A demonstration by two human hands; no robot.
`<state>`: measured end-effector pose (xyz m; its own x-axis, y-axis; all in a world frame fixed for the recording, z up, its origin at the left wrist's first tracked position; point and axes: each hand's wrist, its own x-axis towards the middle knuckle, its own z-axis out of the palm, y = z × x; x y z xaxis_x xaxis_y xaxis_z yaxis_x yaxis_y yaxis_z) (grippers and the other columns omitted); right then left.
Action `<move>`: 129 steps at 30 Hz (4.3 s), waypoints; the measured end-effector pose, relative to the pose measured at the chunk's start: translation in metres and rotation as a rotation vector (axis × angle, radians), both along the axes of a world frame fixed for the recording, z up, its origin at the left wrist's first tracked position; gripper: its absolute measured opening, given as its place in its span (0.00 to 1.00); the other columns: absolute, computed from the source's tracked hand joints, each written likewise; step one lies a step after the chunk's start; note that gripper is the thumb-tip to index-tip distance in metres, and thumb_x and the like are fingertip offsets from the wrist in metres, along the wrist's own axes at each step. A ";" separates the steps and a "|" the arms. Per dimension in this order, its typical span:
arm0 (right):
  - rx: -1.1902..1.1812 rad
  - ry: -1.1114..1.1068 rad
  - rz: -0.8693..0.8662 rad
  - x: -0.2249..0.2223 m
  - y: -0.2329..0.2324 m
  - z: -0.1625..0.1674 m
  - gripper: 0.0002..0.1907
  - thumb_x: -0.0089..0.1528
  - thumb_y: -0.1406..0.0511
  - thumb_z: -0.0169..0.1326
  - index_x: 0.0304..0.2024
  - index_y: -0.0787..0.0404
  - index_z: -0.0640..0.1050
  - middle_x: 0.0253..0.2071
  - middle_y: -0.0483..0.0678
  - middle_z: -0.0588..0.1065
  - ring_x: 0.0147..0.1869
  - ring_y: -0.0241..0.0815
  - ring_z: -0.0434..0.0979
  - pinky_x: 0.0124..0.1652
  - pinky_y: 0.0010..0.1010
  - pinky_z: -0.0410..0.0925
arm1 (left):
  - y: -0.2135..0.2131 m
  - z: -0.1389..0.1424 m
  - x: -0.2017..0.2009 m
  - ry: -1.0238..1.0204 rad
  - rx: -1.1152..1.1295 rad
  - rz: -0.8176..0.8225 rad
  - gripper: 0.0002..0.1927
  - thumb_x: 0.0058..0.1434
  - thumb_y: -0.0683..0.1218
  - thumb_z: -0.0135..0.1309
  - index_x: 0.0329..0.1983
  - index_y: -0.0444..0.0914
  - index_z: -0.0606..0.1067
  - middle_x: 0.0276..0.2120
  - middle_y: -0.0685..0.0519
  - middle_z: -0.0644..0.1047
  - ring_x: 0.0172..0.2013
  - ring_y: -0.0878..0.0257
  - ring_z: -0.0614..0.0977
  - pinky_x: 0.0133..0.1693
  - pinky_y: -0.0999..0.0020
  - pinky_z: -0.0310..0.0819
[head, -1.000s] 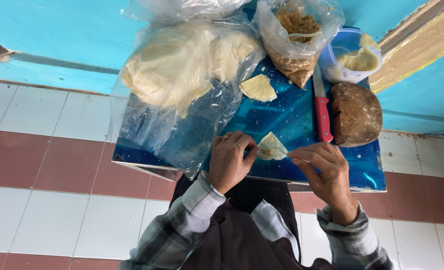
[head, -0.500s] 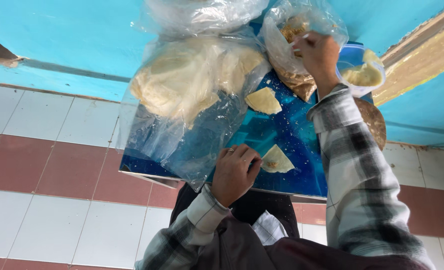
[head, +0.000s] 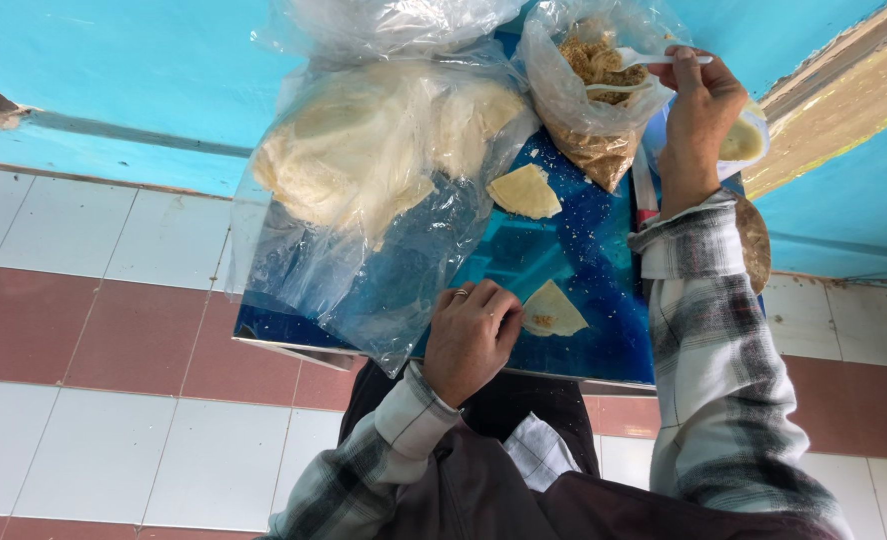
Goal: The person sits at a small table and folds filled dough wrappers one at a time. They place a piece of dough on the table, spoon filling from a plastic bag onto it, then pinch and fold the dough closed over the filling and set the folded piece aside.
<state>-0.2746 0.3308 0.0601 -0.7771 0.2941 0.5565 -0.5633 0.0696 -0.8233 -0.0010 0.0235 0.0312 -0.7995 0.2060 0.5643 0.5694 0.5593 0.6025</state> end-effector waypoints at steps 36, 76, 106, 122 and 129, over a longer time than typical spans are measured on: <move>-0.083 -0.236 -0.066 0.020 0.015 -0.004 0.08 0.71 0.65 0.57 0.41 0.62 0.84 0.35 0.47 0.86 0.36 0.29 0.83 0.30 0.18 0.62 | 0.001 0.000 0.000 -0.001 0.026 -0.002 0.06 0.60 0.42 0.61 0.35 0.41 0.74 0.33 0.55 0.76 0.36 0.56 0.80 0.44 0.57 0.70; -0.109 -0.455 0.096 0.273 -0.038 -0.037 0.09 0.70 0.66 0.55 0.45 0.67 0.81 0.39 0.48 0.81 0.42 0.34 0.79 0.48 0.25 0.71 | 0.006 -0.009 -0.001 -0.004 -0.009 0.029 0.08 0.61 0.44 0.62 0.33 0.42 0.73 0.32 0.57 0.75 0.36 0.56 0.80 0.44 0.56 0.68; 0.104 -0.455 0.086 0.300 -0.038 -0.063 0.07 0.68 0.67 0.57 0.44 0.64 0.83 0.45 0.49 0.82 0.47 0.33 0.80 0.49 0.25 0.71 | 0.007 -0.013 -0.002 -0.008 -0.004 0.015 0.08 0.60 0.44 0.63 0.33 0.42 0.73 0.32 0.57 0.75 0.35 0.57 0.80 0.44 0.55 0.69; 0.187 0.135 -0.065 0.126 -0.029 0.050 0.06 0.77 0.66 0.54 0.50 0.64 0.77 0.44 0.48 0.79 0.44 0.39 0.82 0.44 0.29 0.74 | 0.005 -0.002 0.000 -0.019 0.020 -0.008 0.07 0.59 0.43 0.64 0.33 0.41 0.75 0.32 0.56 0.78 0.34 0.56 0.80 0.44 0.56 0.69; 1.362 0.383 -0.661 0.075 -0.080 0.064 0.18 0.62 0.57 0.62 0.47 0.63 0.79 0.44 0.54 0.79 0.45 0.57 0.77 0.39 0.44 0.67 | 0.004 0.005 -0.001 -0.037 0.074 -0.001 0.06 0.59 0.43 0.62 0.33 0.42 0.75 0.31 0.56 0.79 0.34 0.56 0.81 0.43 0.57 0.68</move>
<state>-0.1994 0.2511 0.1245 -0.4733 -0.3583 0.8047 -0.2863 0.9265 0.2442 -0.0015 0.0275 0.0358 -0.8201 0.1657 0.5477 0.5462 0.5119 0.6630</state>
